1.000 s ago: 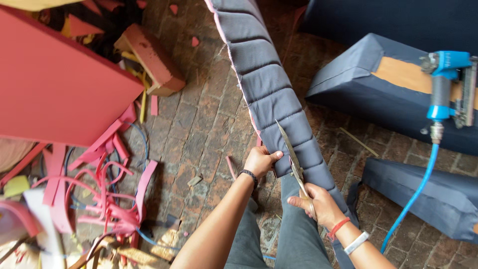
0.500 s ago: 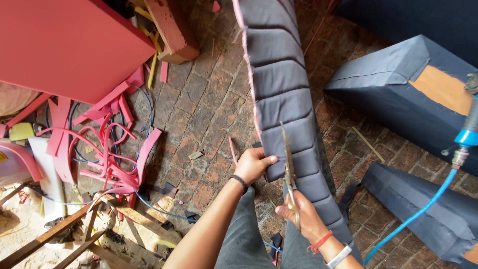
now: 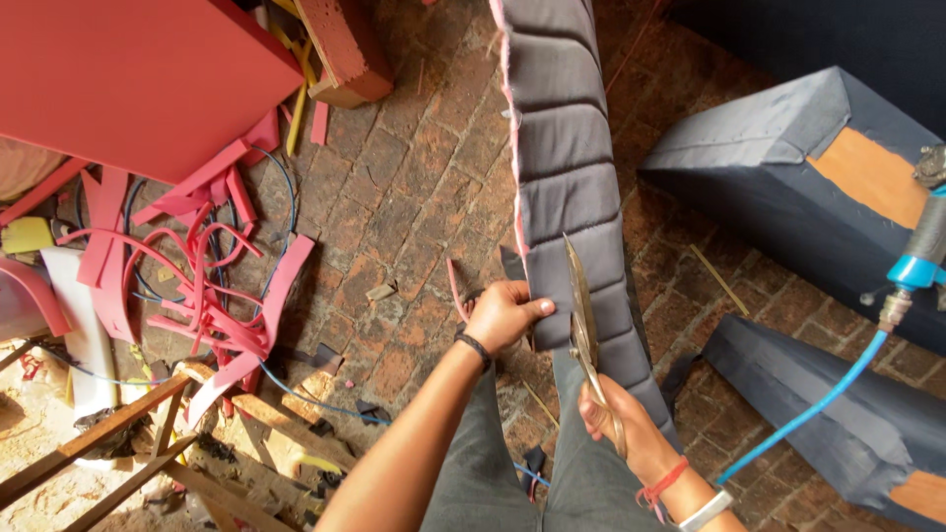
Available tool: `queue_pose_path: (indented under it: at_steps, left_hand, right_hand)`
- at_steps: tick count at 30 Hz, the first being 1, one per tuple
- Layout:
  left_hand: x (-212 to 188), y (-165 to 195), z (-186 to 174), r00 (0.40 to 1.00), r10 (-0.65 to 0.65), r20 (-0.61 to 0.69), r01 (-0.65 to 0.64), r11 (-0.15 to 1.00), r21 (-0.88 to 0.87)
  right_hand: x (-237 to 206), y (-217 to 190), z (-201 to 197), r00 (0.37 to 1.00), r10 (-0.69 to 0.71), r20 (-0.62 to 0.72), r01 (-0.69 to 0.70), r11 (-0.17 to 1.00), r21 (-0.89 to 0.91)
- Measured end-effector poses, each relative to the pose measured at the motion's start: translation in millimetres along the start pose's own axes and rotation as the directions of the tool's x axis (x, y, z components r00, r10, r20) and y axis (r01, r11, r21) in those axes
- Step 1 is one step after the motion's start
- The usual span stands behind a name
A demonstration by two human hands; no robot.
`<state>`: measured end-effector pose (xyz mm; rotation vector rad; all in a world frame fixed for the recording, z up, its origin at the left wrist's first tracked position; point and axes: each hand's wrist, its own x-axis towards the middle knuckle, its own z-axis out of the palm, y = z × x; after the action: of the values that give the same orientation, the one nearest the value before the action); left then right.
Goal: The person trims excess pink foam and fabric from the edge of a padded upholstered panel using shears, then aligns the panel against a wooden furniture frame and staples the fabric in place using a pneumatic nail gun, working along the edge and repositioning the panel as they go.
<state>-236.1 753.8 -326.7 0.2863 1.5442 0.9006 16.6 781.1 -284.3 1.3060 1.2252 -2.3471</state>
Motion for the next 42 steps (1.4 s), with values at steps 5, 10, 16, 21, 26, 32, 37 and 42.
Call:
queue_pose_path:
  at_steps: [5,10,16,21,26,32,37,42]
  left_hand:
    - [-2.3,-1.6,-5.3,0.998,0.020,-0.065,-0.008,0.984,0.177]
    - [-2.7,-4.5,-1.1,0.999,-0.019,-0.032,0.022,0.996,0.081]
    - [-12.8,4.4,-6.4,0.992,0.056,-0.111,-0.025,0.964,0.266]
    - [-17.1,19.3,-8.4,0.993,0.037,-0.110,0.007,0.928,0.372]
    - [-28.3,30.5,-11.1,0.991,0.028,-0.129,0.019,0.937,0.348]
    - [-38.2,54.4,-18.4,0.990,-0.003,-0.141,0.059,0.915,0.398]
    - [-41.9,63.1,-27.4,0.986,-0.070,-0.150,0.117,0.936,0.331]
    - [-36.4,64.9,-32.0,0.990,-0.087,-0.110,0.126,0.901,0.415]
  right_hand:
    - [-12.8,0.8,3.4,1.000,0.023,0.002,-0.023,0.999,-0.041]
    - [-4.1,-3.3,9.6,0.997,-0.054,-0.046,0.045,0.984,-0.172]
    - [8.2,-27.3,15.4,0.979,0.090,-0.181,-0.081,0.995,0.060]
    - [35.7,-64.5,11.6,0.986,-0.021,-0.167,0.018,1.000,-0.018]
    - [53.4,-102.6,3.6,0.991,-0.008,-0.132,0.011,1.000,0.018]
    - [85.9,-143.3,7.1,0.984,-0.006,-0.180,-0.001,0.999,-0.038]
    - [112.6,-168.5,7.0,0.987,-0.160,0.005,0.159,0.980,0.122]
    - [128.3,-188.5,4.3,0.986,-0.086,-0.145,0.092,0.995,0.038]
